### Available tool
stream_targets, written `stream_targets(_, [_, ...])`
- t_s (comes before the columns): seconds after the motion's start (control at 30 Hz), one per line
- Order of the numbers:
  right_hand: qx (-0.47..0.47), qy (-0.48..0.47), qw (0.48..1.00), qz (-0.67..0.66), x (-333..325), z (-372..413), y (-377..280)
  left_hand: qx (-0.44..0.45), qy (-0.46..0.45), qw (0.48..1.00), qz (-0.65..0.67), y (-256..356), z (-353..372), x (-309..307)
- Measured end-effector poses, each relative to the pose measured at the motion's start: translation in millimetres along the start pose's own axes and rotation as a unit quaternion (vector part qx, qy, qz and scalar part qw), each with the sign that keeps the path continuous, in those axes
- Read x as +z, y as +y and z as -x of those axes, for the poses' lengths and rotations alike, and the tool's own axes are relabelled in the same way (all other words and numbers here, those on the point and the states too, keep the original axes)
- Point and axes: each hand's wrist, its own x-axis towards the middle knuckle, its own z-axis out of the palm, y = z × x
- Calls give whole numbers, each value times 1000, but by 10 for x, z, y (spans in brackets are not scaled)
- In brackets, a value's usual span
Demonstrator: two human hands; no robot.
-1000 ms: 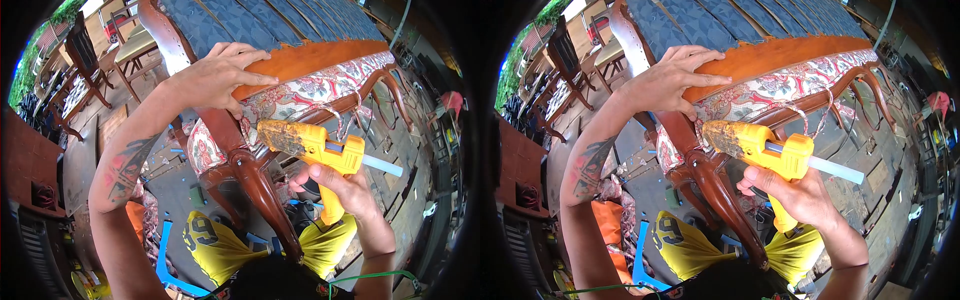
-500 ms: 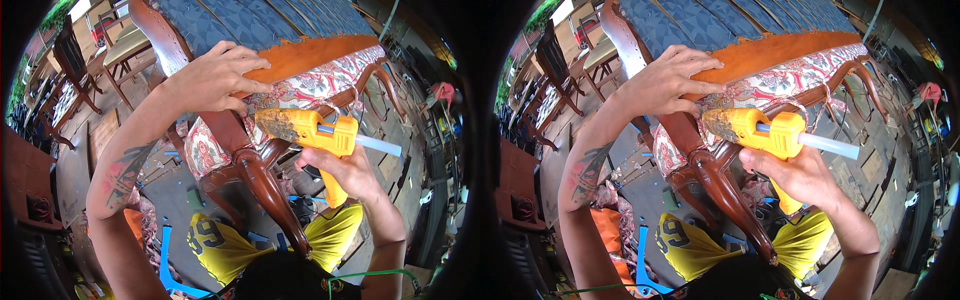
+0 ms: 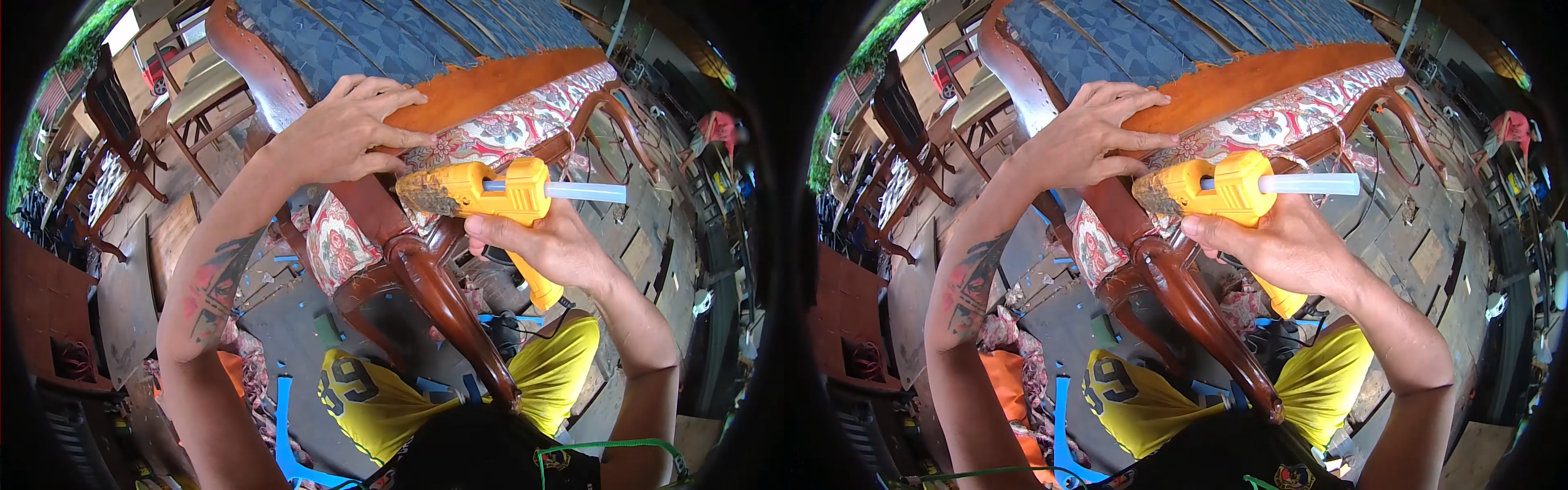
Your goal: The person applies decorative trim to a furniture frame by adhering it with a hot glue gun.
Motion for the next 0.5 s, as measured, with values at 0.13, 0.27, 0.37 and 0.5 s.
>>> stream_targets(0.13, [8, -1, 1000, 29, -30, -28, -31, -18, 15, 1000, 15, 14, -18, 7])
stream_targets(0.27, [-44, -5, 999, 18, -47, -134, -42, -34, 31, 999, 21, 10, -80, -16])
stream_targets(0.37, [-41, -5, 999, 28, -29, -186, -84, -67, 31, 997, 21, 4, -75, 25])
stream_targets(0.5, [-23, -29, 995, 98, -61, -256, -166, -92, 37, 995, 28, 23, -46, 15])
